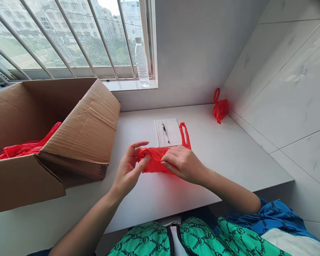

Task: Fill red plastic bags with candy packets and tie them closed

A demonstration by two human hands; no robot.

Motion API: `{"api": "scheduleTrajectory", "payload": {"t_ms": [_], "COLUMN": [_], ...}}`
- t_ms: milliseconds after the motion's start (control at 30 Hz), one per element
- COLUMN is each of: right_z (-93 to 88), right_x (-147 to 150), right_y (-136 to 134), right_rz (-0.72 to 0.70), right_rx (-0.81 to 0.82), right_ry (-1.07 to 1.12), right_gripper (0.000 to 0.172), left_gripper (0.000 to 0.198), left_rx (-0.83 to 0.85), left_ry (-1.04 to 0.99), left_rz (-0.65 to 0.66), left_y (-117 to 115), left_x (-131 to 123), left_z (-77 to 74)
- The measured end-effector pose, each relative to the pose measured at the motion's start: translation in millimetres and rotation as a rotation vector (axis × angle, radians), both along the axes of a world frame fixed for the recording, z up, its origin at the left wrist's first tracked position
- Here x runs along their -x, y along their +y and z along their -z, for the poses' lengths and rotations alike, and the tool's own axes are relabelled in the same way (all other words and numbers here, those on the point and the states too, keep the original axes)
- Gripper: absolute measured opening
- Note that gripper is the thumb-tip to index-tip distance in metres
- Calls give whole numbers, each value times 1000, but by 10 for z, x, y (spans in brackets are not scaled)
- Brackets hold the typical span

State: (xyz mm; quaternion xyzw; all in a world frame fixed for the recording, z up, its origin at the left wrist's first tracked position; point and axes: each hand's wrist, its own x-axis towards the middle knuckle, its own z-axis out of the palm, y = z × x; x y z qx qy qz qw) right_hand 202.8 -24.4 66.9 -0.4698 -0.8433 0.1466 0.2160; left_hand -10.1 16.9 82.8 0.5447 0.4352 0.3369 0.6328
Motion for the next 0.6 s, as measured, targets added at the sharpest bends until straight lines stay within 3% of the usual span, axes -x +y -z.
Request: {"api": "scheduleTrajectory", "payload": {"t_ms": [133, 267, 367, 433, 533, 600], "right_z": [101, 234, 199, 102, -51, -88], "right_x": [127, 46, -57, -75, -2, 66], "right_y": [-17, 8, 1, -26, -32, 26], "right_rz": [7, 257, 385, 347, 212, 78], "right_rx": [117, 281, 338, 301, 170, 184], "right_ry": [34, -143, -323, -293, -18, 131], "right_gripper": [37, 33, 28, 24, 31, 35], "left_gripper": [23, 22, 19, 20, 30, 37], "left_rx": [-40, -39, -102, -127, -149, -177], "left_ry": [-103, -262, -210, -125, -72, -80], "left_rz": [-100, -138, -61, 13, 143, 218], "left_y": [-35, -10, 21, 22, -15, -51], "left_x": [-43, 43, 122, 137, 87, 36], "left_z": [-114, -150, -131, -120, -131, -151]}}
